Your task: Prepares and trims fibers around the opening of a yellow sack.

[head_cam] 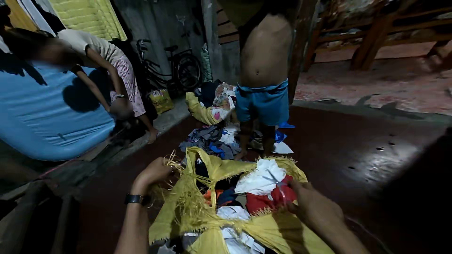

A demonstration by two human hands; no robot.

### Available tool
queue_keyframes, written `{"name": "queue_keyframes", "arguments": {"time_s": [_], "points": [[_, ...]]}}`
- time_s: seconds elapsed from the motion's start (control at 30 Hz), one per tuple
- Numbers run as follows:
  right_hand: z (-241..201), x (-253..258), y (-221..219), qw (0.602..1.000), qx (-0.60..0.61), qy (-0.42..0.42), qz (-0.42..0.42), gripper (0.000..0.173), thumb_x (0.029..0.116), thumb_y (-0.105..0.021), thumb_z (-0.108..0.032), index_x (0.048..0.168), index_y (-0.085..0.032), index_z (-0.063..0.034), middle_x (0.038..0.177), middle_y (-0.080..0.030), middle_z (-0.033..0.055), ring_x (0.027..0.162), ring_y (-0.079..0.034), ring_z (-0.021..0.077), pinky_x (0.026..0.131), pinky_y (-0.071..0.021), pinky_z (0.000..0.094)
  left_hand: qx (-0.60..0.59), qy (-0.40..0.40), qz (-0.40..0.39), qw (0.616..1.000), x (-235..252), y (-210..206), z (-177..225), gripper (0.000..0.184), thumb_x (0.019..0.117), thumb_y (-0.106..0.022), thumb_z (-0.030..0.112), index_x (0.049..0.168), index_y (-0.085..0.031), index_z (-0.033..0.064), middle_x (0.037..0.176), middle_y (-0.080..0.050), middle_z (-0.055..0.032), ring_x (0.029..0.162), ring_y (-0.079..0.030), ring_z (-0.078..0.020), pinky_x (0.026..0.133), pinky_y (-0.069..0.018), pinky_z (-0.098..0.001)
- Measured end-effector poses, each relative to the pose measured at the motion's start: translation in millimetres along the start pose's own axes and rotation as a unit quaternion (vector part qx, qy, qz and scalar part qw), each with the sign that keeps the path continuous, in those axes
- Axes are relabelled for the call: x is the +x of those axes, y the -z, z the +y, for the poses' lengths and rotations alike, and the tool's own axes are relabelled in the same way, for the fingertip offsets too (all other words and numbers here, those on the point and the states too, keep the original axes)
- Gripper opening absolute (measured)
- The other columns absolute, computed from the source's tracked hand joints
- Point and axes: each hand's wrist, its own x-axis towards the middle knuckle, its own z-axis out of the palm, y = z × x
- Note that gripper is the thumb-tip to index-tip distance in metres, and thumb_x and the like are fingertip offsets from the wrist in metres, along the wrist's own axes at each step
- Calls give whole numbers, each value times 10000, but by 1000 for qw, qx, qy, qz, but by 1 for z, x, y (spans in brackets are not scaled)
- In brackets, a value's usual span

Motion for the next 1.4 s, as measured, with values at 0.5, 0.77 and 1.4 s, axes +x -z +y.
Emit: {"name": "queue_keyframes", "arguments": {"time_s": [0.5, 0.77, 1.4], "points": [[-123, 13, -85, 993, -46, 65, -85, 286, 878, -755, -98, 1161, -731, -66, 1105, -694, 266, 1079, -636, 507, 827, -511, 666, -27, -95, -42, 994, -27, -8, 49, 214, 1033, -577, 122, 886, -710, 42, 697, -634, -75, 562, -549, -142, 510, -440, -296], [-134, 17, -90, 988, -44, 54, -136, 448, 865, -783, -194, 1286, -669, -91, 1257, -643, 262, 1197, -577, 508, 844, -510, 659, -8, -113, -53, 992, -30, -13, 63, 200, 1012, -593, 82, 851, -705, 46, 690, -627, -68, 581, -551, -138, 530, -438, -302], [-113, 11, -67, 990, -26, 10, -138, 345, 917, -688, -63, 1254, -667, 1, 1213, -630, 330, 1155, -575, 571, 831, -488, 723, -36, -106, -59, 992, -28, -6, 52, 199, 1015, -559, 32, 866, -691, 28, 677, -624, -56, 556, -543, -110, 508, -433, -261]]}}
